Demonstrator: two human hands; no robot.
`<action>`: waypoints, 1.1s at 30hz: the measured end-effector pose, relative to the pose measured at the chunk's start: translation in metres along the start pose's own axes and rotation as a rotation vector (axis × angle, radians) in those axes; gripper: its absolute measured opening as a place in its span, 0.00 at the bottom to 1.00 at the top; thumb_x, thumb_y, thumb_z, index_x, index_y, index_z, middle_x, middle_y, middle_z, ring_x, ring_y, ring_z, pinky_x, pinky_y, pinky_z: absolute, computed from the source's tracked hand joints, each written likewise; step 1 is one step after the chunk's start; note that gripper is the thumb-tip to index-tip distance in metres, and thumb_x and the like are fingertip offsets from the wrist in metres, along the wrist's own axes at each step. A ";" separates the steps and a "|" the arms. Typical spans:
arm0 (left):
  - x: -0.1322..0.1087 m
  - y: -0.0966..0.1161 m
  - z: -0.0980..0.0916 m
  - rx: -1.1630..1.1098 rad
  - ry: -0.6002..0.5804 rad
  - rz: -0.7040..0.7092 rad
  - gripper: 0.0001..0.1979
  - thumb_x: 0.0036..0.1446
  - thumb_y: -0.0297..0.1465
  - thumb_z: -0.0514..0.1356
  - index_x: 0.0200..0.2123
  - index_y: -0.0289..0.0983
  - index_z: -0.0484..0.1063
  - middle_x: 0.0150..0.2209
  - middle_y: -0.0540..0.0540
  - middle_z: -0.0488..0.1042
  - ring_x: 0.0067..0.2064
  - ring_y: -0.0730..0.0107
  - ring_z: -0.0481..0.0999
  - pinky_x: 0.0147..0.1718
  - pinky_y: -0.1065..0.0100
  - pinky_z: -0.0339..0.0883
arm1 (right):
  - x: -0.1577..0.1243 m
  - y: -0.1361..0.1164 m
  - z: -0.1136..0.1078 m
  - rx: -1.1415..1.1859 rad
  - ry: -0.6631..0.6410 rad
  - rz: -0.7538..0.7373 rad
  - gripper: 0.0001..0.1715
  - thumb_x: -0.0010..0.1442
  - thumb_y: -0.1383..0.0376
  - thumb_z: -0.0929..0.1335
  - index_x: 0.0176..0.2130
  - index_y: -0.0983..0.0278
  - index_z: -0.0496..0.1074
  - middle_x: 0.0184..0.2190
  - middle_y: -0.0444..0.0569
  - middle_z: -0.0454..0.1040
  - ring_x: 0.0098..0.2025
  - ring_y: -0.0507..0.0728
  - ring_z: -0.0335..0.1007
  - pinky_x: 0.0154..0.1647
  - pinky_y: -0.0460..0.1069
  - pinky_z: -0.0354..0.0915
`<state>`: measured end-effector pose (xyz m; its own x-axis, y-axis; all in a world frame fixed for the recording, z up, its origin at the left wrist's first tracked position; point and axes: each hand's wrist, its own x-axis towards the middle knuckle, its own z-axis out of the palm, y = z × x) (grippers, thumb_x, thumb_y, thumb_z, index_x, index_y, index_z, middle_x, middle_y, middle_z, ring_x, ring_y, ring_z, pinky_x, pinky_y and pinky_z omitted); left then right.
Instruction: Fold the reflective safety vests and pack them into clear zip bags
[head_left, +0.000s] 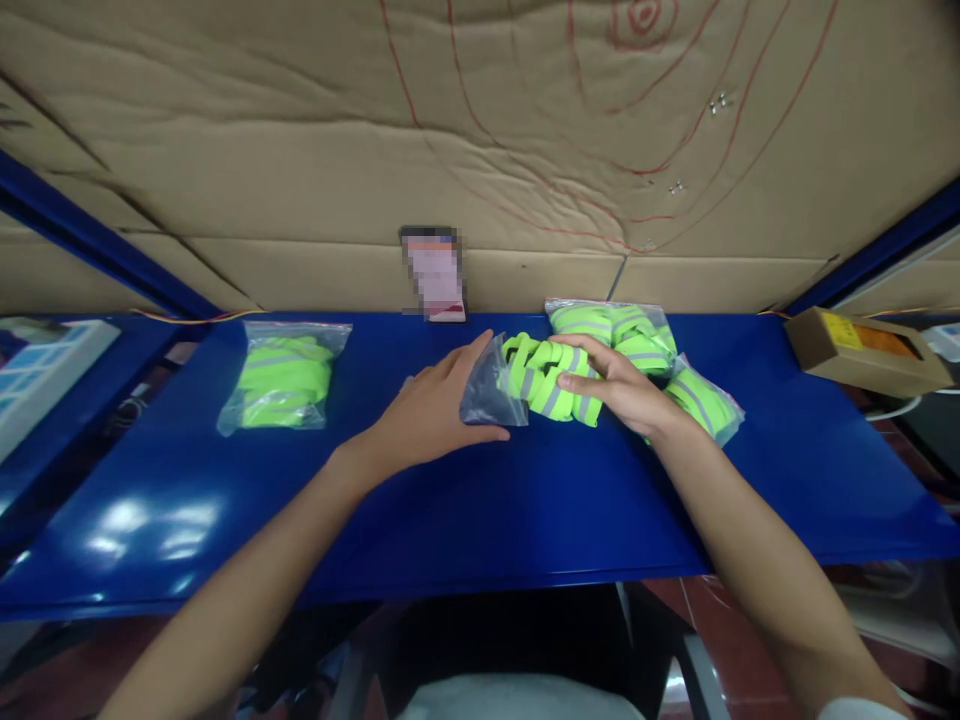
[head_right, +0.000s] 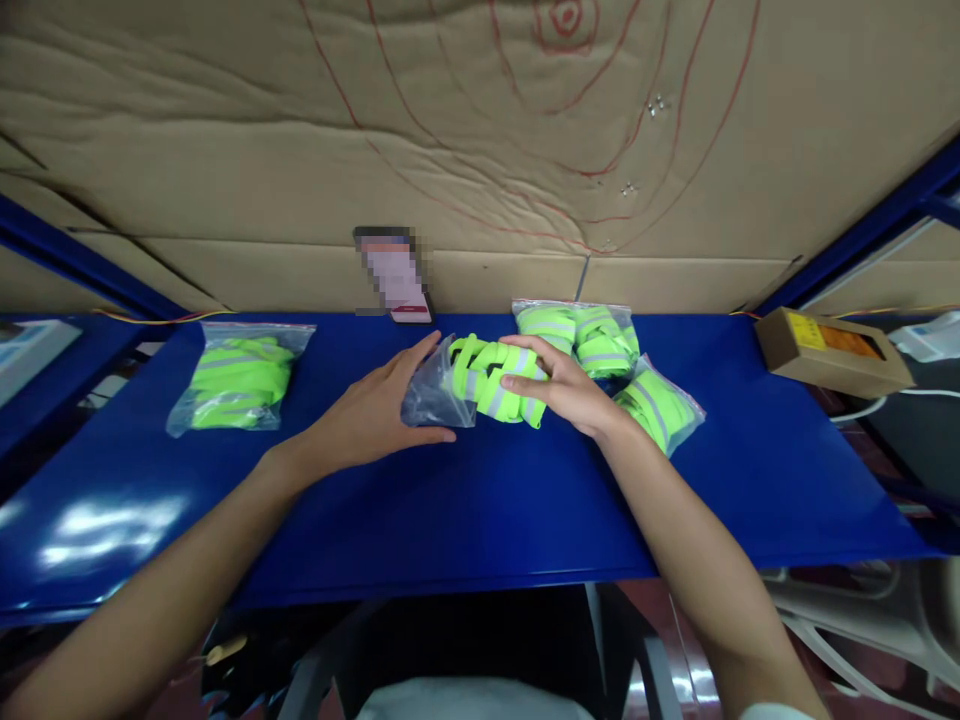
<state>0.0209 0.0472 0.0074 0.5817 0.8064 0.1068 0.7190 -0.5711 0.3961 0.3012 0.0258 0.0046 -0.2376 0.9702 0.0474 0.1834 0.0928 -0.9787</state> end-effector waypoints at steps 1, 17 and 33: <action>0.001 0.002 0.003 0.033 0.007 -0.008 0.60 0.51 0.55 0.69 0.76 0.41 0.40 0.71 0.30 0.60 0.67 0.37 0.66 0.62 0.41 0.62 | 0.000 0.000 0.002 -0.038 -0.027 -0.010 0.33 0.59 0.58 0.76 0.61 0.60 0.70 0.57 0.51 0.75 0.57 0.60 0.73 0.56 0.56 0.71; -0.013 0.007 0.025 0.214 0.099 0.157 0.48 0.59 0.45 0.68 0.75 0.38 0.49 0.66 0.27 0.68 0.66 0.36 0.68 0.68 0.36 0.43 | -0.029 -0.031 0.015 -0.676 -0.173 -0.098 0.29 0.65 0.55 0.72 0.62 0.57 0.68 0.30 0.42 0.78 0.26 0.56 0.72 0.29 0.51 0.68; -0.014 0.008 0.031 0.163 0.128 0.268 0.46 0.60 0.44 0.68 0.73 0.34 0.53 0.69 0.26 0.62 0.70 0.33 0.63 0.70 0.36 0.42 | -0.014 0.002 0.052 -0.070 0.030 0.067 0.36 0.51 0.57 0.80 0.52 0.59 0.63 0.41 0.47 0.79 0.39 0.58 0.79 0.37 0.52 0.77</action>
<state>0.0301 0.0271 -0.0189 0.7130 0.6314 0.3050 0.6047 -0.7739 0.1883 0.2551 0.0010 -0.0089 -0.1937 0.9810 -0.0105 0.2645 0.0419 -0.9635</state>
